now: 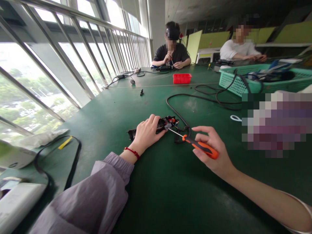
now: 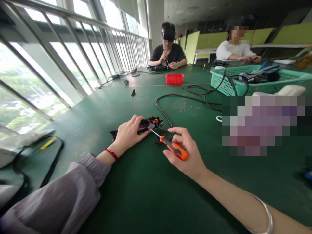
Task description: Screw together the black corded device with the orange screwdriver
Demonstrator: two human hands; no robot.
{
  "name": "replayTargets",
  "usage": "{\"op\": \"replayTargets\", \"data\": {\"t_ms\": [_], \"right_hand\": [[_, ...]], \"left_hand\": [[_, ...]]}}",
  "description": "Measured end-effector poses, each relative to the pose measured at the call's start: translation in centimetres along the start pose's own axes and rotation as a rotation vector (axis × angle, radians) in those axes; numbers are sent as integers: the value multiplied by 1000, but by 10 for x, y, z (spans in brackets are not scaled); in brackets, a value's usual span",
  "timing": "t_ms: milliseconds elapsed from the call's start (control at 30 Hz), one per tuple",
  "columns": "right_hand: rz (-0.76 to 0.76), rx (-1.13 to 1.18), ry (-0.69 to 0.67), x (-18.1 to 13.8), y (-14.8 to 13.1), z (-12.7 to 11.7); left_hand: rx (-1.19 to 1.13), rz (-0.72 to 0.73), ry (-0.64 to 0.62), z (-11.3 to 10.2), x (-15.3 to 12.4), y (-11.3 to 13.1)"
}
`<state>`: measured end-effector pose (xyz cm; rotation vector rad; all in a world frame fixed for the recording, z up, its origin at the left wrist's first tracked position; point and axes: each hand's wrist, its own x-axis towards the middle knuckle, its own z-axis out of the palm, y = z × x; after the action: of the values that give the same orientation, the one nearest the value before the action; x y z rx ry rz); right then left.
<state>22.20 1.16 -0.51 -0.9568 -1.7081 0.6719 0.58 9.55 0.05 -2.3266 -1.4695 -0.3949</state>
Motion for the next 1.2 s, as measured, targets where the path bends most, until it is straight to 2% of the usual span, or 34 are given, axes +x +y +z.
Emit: {"op": "replayTargets", "data": {"t_ms": [67,200,267,433,600,767,800,1000,1200], "right_hand": [[35,-30,-23,0,-1,0],[-27,-37,134,0,0,2],[-51,5,170,0,2,2],[72,20,18,-2,2,1],[-45,-3,130,-1,1,2],[72,-22,-50,-1,0,1],[87,-35,-52,-1,0,0],[-35,-31,112,-1,2,1],[3,-109,-106,0,1,0]], "left_hand": [[-1,-2,-3,0,0,0],[-8,-15,-27,-1,1,0],[-12,-26,-41,-1,1,1],[-24,-18,-29,-2,1,0],[-18,-15,-28,-1,1,0],[-18,-18,-34,0,1,0],[-18,-16,-31,0,1,0],[-21,-14,-34,-1,1,0],[-12,-15,-34,-1,0,0]]}}
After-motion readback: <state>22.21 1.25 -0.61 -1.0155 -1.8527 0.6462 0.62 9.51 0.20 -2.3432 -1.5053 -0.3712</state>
